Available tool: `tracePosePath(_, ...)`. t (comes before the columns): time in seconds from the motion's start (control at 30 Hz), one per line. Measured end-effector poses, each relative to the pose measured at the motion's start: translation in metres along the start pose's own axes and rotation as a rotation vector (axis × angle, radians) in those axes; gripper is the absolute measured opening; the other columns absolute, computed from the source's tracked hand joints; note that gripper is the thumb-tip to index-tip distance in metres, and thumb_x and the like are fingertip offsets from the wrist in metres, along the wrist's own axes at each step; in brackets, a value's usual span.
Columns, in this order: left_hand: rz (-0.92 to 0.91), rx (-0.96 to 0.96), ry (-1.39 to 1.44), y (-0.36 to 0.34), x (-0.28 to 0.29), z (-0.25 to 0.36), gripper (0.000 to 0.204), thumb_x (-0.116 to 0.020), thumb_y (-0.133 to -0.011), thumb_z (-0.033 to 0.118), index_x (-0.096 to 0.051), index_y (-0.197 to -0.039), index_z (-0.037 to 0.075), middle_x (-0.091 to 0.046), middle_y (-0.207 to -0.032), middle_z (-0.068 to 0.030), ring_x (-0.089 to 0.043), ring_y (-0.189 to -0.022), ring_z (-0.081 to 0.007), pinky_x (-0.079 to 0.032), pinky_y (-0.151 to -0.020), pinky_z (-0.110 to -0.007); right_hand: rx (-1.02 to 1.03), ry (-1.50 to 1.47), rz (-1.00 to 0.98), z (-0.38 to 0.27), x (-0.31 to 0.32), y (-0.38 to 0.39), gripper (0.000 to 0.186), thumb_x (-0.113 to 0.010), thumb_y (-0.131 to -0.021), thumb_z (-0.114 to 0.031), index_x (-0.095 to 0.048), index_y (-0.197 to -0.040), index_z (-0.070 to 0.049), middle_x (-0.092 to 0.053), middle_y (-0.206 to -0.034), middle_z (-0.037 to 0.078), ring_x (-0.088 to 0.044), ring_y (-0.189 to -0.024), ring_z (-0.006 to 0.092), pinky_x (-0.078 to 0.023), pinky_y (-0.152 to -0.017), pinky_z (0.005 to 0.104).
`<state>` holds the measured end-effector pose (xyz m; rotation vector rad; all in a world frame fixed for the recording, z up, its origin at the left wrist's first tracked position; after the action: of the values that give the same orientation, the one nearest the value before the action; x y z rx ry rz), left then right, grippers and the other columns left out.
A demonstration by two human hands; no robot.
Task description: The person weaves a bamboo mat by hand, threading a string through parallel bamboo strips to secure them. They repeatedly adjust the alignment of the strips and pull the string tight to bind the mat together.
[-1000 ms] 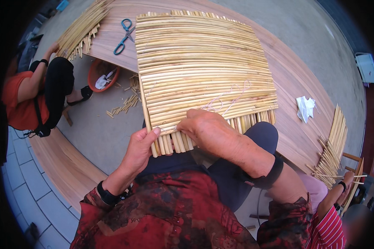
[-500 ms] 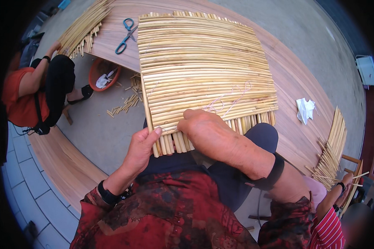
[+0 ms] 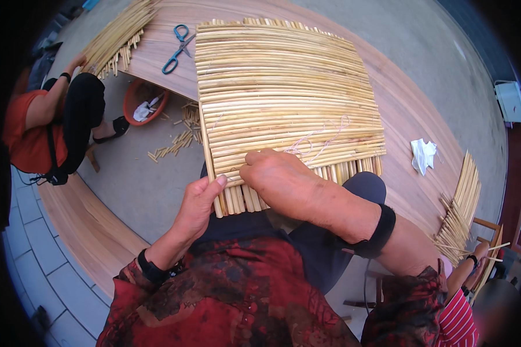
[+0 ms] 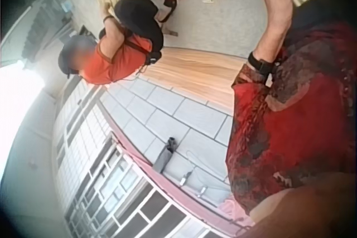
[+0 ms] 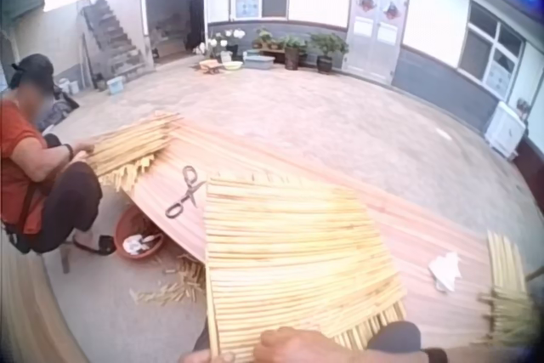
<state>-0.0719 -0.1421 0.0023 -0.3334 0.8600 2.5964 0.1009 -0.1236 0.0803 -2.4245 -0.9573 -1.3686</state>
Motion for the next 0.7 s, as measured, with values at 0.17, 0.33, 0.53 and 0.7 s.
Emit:
tracePosePath(0.17, -0.089, 0.106, 0.093, 0.01, 0.004, 0.005, 0.034, -0.056, -0.099, 0.019, -0.056, -0.125, -0.004, -0.066, -0.111, -0.0089, -0.064, -0.098, -0.0148, -0.054, -0.085, -0.032, -0.024, 0.017, 0.009, 0.001, 0.008, 0.004, 0.005, -0.06, -0.08, -0.006, -0.06, -0.083, -0.002, -0.058, -0.085, 0.016, -0.063, -0.084, 0.0359, -0.051, -0.068, 0.0448)
tracePosePath(0.33, -0.059, 0.073, 0.096, 0.021, 0.003, -0.009, 0.042, -0.06, -0.093, 0.01, -0.048, -0.131, -0.003, -0.06, -0.124, -0.0132, -0.062, -0.112, -0.0224, -0.053, -0.095, -0.042, -0.024, 0.108, 0.022, 0.004, 0.012, 0.009, 0.009, -0.064, -0.084, -0.014, -0.061, -0.084, -0.006, -0.054, -0.075, 0.012, -0.061, -0.076, 0.0334, -0.048, -0.062, 0.0456)
tracePosePath(0.53, -0.077, -0.034, 0.31, 0.024, -0.004, -0.022, 0.05, -0.059, -0.093, 0.009, -0.041, -0.138, -0.002, -0.054, -0.133, -0.0145, -0.057, -0.12, -0.0226, -0.049, -0.1, -0.042, 0.048, 0.09, 0.167, 0.002, 0.012, 0.023, 0.063, -0.08, -0.074, -0.019, -0.054, -0.13, -0.009, -0.058, -0.109, 0.016, -0.058, -0.099, 0.0361, -0.049, -0.084, 0.0451)
tracePosePath(0.7, -0.19, -0.055, 0.229, 0.024, 0.001, -0.006, 0.051, -0.058, -0.094, 0.014, -0.041, -0.137, -0.005, -0.056, -0.131, -0.0142, -0.058, -0.119, -0.0225, -0.046, -0.103, -0.039, -0.092, 0.161, 0.313, -0.011, -0.016, 0.057, 0.086, -0.082, -0.069, -0.02, -0.039, -0.141, -0.001, -0.048, -0.135, 0.023, -0.045, -0.126, 0.0411, -0.039, -0.102, 0.0459)
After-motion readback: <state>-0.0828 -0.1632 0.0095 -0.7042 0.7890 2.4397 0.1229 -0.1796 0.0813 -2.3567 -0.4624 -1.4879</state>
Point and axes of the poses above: each hand's wrist, its own y-axis away from the middle knuckle, its own x-axis out of the back of the hand, z = x × y, the point moved 4 cm from there along -y, towards the middle knuckle
